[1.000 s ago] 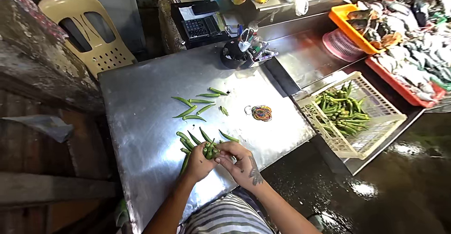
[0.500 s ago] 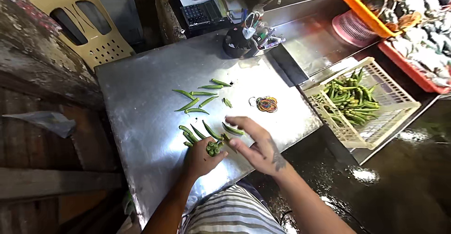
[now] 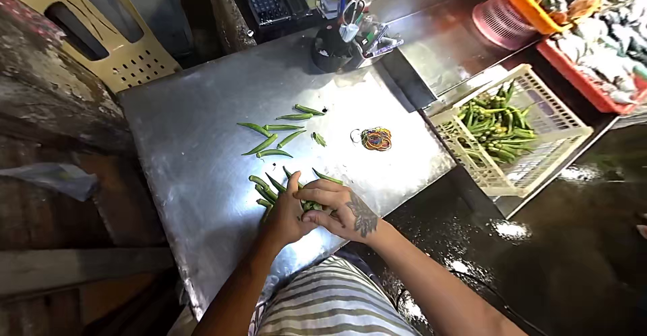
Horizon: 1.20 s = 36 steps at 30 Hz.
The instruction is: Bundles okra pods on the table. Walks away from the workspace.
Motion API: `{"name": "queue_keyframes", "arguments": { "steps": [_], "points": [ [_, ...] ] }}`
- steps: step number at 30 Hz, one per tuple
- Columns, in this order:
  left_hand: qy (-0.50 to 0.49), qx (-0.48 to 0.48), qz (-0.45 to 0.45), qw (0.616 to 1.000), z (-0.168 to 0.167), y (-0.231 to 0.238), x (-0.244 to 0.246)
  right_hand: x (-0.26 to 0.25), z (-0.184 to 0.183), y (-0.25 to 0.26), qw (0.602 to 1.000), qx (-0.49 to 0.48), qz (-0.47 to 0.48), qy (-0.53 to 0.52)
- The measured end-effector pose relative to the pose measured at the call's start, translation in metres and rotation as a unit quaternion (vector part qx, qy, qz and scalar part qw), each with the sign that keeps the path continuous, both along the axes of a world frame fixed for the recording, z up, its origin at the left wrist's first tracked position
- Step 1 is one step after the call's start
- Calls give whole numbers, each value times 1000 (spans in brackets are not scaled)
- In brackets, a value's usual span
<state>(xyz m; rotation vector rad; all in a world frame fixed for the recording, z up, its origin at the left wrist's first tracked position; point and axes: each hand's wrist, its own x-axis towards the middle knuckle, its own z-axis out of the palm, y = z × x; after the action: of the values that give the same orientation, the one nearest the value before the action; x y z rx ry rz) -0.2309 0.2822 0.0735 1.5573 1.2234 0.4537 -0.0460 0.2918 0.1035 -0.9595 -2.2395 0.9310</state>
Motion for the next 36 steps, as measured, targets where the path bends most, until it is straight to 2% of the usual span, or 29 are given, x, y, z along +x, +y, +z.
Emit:
{"name": "queue_keyframes", "arguments": {
  "steps": [3, 6, 9, 11, 13, 15, 19, 22, 25, 28, 30, 31, 33, 34, 36],
  "points": [
    [-29, -47, -13, 998, 5, -2, 2, 4, -2, 4, 999, -34, 0, 41],
    [-106, -82, 1, 991, 4, -2, 4, 10, -1, 9, 996, -72, -6, 57],
    [-186, -133, -4, 974, 7, -1, -4, 13, 1, 11, 984, -157, -24, 79],
    [-289, -192, -34, 937, 11, 1, -13, 16, 2, 12, 972, -206, -37, 109],
    [-389, -260, -89, 879, 6, 6, -23, 20, 4, 13, 960, -245, -38, 133],
    [-434, -317, -114, 835, -2, 8, -28, 23, 5, 14, 955, -260, -31, 140],
    [-398, -361, -113, 836, -5, 8, -29, 21, 3, 17, 965, -238, -17, 110],
    [-393, -358, -134, 836, -14, 8, -27, 24, 0, 19, 979, -185, 4, 80],
    [-351, -345, -126, 861, -12, 0, -18, 23, -6, 17, 988, -141, 17, 55],
    [-359, -340, -124, 860, -14, -7, -10, 33, -7, 18, 978, -198, 23, 64],
    [-380, -337, -123, 852, -17, -11, -9, 49, -4, 25, 962, -261, -28, 79],
    [-389, -333, -117, 851, -18, -12, -8, 62, -5, 32, 960, -259, -84, 69],
    [-405, -322, -97, 850, -18, -16, -8, 94, -23, 51, 954, -155, -256, -25],
    [-415, -321, -86, 847, -18, -18, -8, 112, -34, 61, 930, -107, -338, -93],
    [-430, -329, -64, 839, -18, -21, -7, 138, -55, 74, 865, -84, -455, -193]
  ]
}}
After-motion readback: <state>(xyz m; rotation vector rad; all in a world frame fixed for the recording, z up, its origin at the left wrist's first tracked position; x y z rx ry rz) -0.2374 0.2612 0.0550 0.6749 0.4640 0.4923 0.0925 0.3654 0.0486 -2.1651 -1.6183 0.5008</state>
